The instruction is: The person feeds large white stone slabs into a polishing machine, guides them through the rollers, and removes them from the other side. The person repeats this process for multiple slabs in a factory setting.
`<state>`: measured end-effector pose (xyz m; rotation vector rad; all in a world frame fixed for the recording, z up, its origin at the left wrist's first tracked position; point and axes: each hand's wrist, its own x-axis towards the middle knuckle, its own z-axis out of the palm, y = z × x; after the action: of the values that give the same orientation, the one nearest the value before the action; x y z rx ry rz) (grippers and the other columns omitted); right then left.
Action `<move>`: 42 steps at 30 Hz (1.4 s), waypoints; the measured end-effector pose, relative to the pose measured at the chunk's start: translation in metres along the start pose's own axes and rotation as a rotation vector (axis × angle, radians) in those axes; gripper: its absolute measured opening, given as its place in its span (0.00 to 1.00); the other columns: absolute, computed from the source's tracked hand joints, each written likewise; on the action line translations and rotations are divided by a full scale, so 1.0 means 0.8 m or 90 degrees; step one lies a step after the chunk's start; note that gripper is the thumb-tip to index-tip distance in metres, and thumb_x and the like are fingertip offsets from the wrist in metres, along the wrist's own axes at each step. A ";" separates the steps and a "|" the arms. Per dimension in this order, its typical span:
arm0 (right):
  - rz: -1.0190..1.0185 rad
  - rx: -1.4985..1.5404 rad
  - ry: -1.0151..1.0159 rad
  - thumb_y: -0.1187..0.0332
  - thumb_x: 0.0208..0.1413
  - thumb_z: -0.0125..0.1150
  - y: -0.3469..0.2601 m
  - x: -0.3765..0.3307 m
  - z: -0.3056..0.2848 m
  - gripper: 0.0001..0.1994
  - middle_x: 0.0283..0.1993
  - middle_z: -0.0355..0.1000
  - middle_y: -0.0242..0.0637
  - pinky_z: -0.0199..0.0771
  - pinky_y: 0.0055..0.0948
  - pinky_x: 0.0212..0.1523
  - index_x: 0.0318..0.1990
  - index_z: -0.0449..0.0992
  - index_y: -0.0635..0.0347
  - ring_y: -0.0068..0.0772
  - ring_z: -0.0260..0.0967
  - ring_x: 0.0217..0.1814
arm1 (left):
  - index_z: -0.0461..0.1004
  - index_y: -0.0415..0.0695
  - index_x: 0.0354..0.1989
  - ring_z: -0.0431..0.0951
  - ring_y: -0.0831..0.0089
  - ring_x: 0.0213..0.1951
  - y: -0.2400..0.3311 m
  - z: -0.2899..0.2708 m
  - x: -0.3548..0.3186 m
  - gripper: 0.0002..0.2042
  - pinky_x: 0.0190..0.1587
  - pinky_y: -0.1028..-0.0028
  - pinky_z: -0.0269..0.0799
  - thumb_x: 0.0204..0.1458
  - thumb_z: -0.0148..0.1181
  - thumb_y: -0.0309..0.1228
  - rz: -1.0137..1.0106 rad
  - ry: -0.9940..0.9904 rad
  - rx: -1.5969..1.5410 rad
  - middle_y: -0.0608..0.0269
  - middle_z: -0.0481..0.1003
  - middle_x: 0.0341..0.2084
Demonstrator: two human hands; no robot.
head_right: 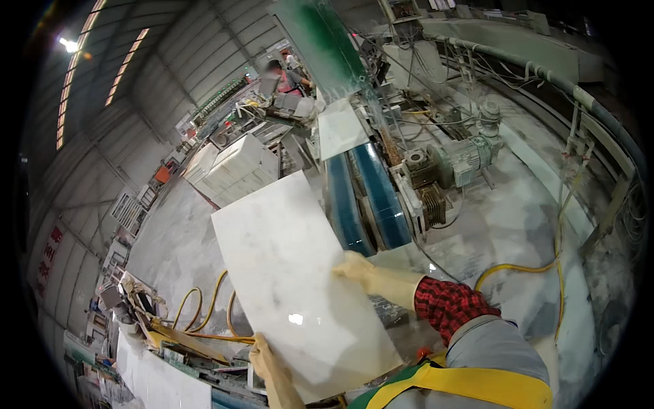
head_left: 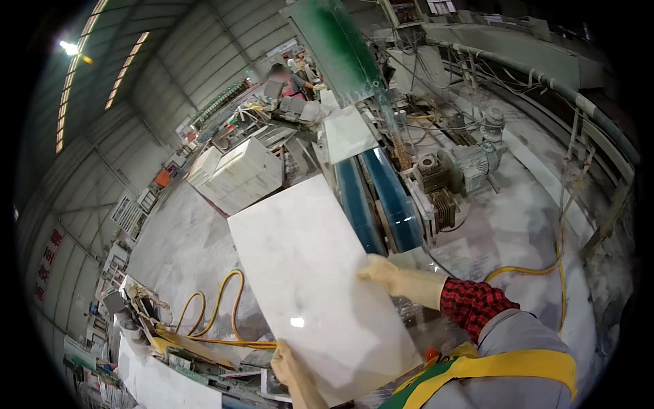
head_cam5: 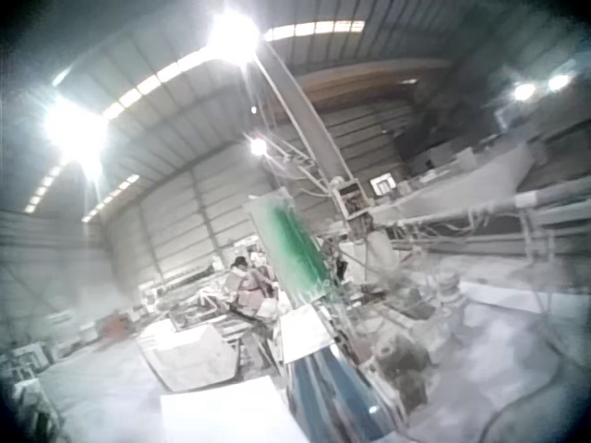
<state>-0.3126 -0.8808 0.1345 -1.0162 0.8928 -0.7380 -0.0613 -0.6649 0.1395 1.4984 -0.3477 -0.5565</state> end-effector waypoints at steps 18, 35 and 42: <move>-0.402 -0.792 0.197 0.64 0.61 0.68 0.148 0.197 -0.376 0.21 0.70 0.71 0.49 0.70 0.47 0.72 0.62 0.80 0.56 0.55 0.65 0.75 | 0.83 0.41 0.41 0.78 0.76 0.29 -0.210 0.332 0.182 0.19 0.32 0.70 0.75 0.73 0.53 0.44 -0.184 -0.341 0.145 0.66 0.82 0.30; 0.381 -0.036 0.308 0.48 0.68 0.65 0.050 0.134 -0.267 0.25 0.49 0.81 0.39 0.78 0.33 0.48 0.58 0.81 0.62 0.32 0.76 0.47 | 0.80 0.40 0.55 0.80 0.70 0.40 -0.199 0.376 0.308 0.23 0.42 0.67 0.75 0.70 0.56 0.49 -0.365 -0.611 0.253 0.63 0.83 0.42; 0.304 0.072 0.332 0.56 0.68 0.67 0.090 0.133 -0.264 0.24 0.50 0.81 0.31 0.78 0.30 0.41 0.64 0.77 0.62 0.31 0.75 0.40 | 0.80 0.39 0.46 0.80 0.66 0.41 -0.083 0.386 0.268 0.22 0.41 0.62 0.75 0.71 0.58 0.51 -0.300 -0.593 0.610 0.60 0.81 0.37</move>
<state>-0.4440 -1.0278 -0.0148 -0.4758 1.4631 -0.6393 -0.0602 -1.0397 0.0663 2.1677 -1.1051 -1.6335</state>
